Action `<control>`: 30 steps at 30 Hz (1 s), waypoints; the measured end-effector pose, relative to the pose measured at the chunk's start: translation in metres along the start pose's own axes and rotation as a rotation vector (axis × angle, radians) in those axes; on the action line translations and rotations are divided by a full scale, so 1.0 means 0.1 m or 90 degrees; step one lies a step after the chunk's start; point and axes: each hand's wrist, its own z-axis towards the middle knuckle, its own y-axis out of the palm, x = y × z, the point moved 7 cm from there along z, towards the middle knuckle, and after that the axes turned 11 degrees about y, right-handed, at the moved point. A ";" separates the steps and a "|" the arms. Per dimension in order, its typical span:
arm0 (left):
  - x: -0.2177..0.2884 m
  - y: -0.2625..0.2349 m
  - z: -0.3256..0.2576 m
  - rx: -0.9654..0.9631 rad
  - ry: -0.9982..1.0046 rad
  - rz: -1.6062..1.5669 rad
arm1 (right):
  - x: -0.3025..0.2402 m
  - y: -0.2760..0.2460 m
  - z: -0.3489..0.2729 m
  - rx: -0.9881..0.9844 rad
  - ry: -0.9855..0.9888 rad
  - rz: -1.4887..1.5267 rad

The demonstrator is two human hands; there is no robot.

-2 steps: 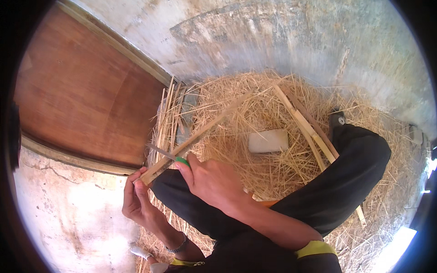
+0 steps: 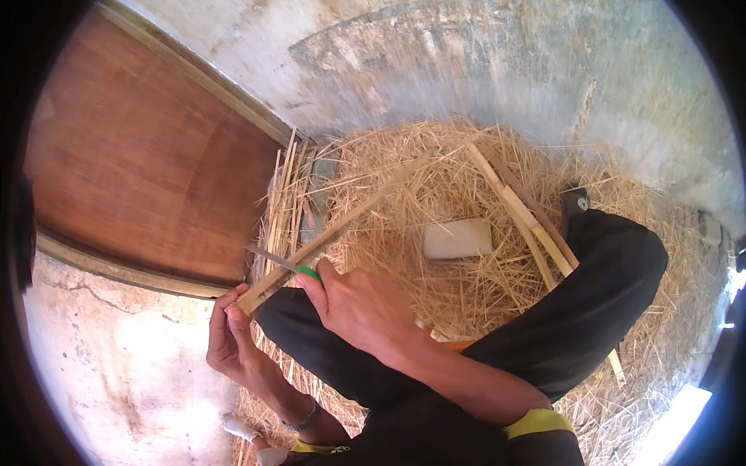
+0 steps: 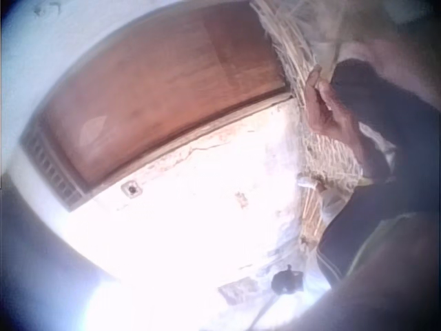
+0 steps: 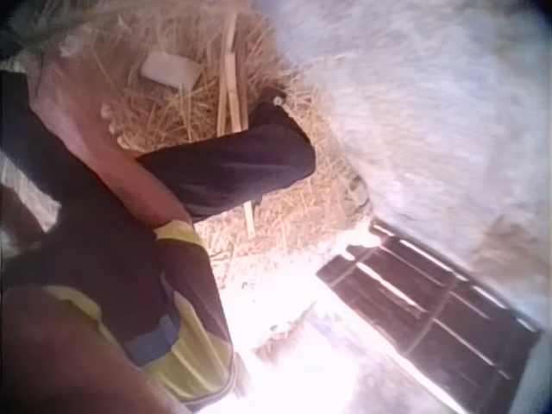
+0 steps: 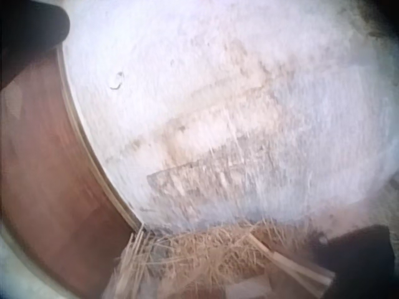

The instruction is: The person sits on a bed of straw and uses a green-handled knife to shave thin strips from a wooden stick. They repeatedly scrape the blade along the wood, creating shavings that fall onto the straw below.

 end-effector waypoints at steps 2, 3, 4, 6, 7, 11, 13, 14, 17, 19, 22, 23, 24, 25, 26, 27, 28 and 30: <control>-0.03 -0.01 0.03 -0.008 -0.001 0.007 | 0.05 0.02 0.09 0.002 0.022 -0.024; -0.03 -0.02 0.03 -0.014 -0.005 0.002 | 0.06 0.05 0.10 0.005 0.014 -0.037; -0.03 -0.01 0.03 -0.021 -0.008 -0.003 | 0.09 0.08 0.09 0.008 0.007 -0.049; -0.08 -0.05 0.03 -0.026 -0.023 0.016 | 0.05 0.10 0.07 -0.001 -0.012 -0.047; -0.10 -0.07 0.03 -0.025 -0.005 0.014 | -0.01 0.08 0.05 -0.011 -0.024 -0.034; -0.10 -0.04 0.06 -0.052 0.067 0.006 | -0.02 0.11 0.04 0.009 -0.033 0.002; -0.10 -0.03 0.07 -0.069 0.072 0.011 | 0.02 0.14 0.04 0.011 -0.026 -0.010; -0.11 -0.05 0.07 -0.071 0.062 0.016 | 0.04 0.15 0.03 0.011 -0.022 -0.014; -0.12 -0.04 0.03 -0.093 0.048 -0.004 | 0.17 0.19 0.07 0.051 -0.011 -0.051; -0.09 -0.04 0.05 -0.087 0.059 -0.011 | 0.13 0.15 0.07 0.088 -0.043 -0.060; -0.15 -0.06 0.04 -0.055 0.039 -0.010 | 0.09 0.16 -0.02 0.115 -0.059 -0.071; -0.14 -0.06 0.05 -0.053 0.042 -0.017 | 0.05 0.13 0.00 0.128 -0.069 -0.073; -0.13 -0.08 0.05 -0.050 0.044 -0.024 | 0.01 0.12 -0.01 0.095 -0.062 -0.051; -0.12 -0.08 0.06 -0.049 0.047 -0.031 | -0.07 0.08 -0.03 0.063 -0.055 -0.029; -0.11 -0.07 0.06 -0.061 0.061 -0.029 | -0.09 0.09 -0.06 0.027 -0.043 -0.006; -0.09 -0.06 0.07 -0.073 0.075 -0.028 | -0.02 0.08 -0.05 0.044 -0.019 0.005; -0.08 -0.04 0.07 -0.085 0.090 -0.026 | 0.10 0.09 -0.01 0.061 0.005 0.017; -0.09 -0.01 0.05 -0.101 0.085 -0.011 | 0.34 0.10 0.11 0.046 0.040 0.007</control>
